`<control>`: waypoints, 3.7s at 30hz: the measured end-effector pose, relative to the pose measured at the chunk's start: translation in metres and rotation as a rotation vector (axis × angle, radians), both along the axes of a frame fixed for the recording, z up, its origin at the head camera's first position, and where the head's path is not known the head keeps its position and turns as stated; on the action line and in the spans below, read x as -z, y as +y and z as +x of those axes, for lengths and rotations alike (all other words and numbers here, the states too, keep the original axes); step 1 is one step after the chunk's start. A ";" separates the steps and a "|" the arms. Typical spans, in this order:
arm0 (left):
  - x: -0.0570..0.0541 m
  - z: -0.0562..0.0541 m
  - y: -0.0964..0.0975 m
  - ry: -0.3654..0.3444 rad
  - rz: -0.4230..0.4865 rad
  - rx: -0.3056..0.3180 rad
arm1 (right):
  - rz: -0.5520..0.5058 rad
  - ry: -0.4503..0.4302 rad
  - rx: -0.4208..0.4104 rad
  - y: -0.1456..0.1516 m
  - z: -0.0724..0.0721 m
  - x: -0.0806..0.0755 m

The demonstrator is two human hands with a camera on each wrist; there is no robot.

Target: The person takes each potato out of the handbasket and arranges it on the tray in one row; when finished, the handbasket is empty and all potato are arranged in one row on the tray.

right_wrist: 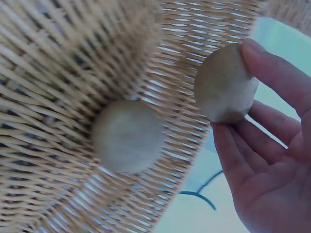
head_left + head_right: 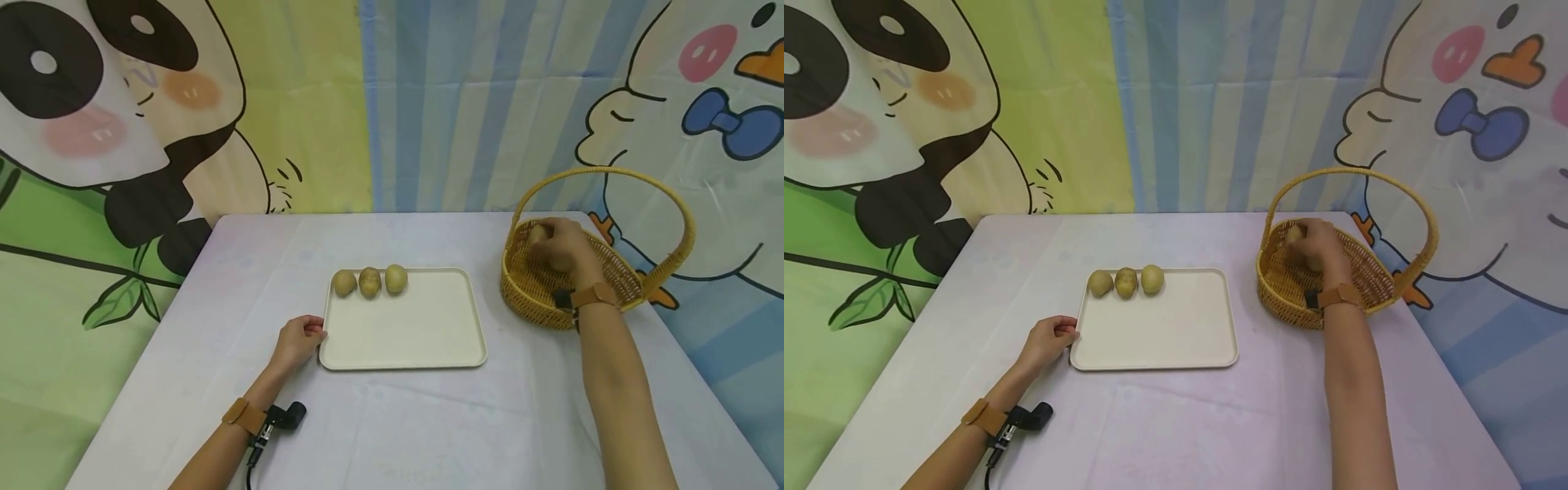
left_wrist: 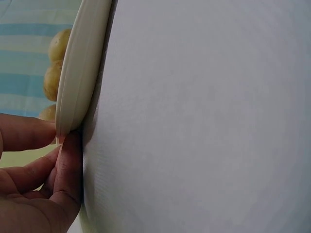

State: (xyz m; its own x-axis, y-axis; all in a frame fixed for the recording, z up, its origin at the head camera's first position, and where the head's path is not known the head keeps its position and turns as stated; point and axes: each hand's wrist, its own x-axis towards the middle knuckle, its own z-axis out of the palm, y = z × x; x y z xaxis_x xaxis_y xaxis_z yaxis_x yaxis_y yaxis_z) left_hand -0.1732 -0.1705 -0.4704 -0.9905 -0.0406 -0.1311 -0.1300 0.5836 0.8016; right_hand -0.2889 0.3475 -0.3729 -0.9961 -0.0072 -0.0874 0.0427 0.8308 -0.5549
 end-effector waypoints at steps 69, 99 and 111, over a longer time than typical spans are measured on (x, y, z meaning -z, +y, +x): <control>0.001 -0.001 -0.003 0.015 -0.002 0.019 | -0.074 0.213 -0.510 -0.187 0.019 0.046; -0.001 -0.002 -0.001 0.008 -0.006 0.007 | 0.021 0.153 -0.472 -0.198 0.013 0.059; 0.000 -0.001 0.000 0.000 -0.001 0.011 | 0.049 0.088 -0.458 -0.202 0.011 0.062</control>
State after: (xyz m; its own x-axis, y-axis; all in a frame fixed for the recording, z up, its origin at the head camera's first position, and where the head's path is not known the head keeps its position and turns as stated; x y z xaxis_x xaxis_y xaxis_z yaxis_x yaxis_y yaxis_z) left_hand -0.1740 -0.1707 -0.4701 -0.9909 -0.0298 -0.1313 -0.1238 0.5860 0.8008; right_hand -0.2779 0.1455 -0.4353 -0.8948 -0.4463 -0.0137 -0.3805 0.7782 -0.4996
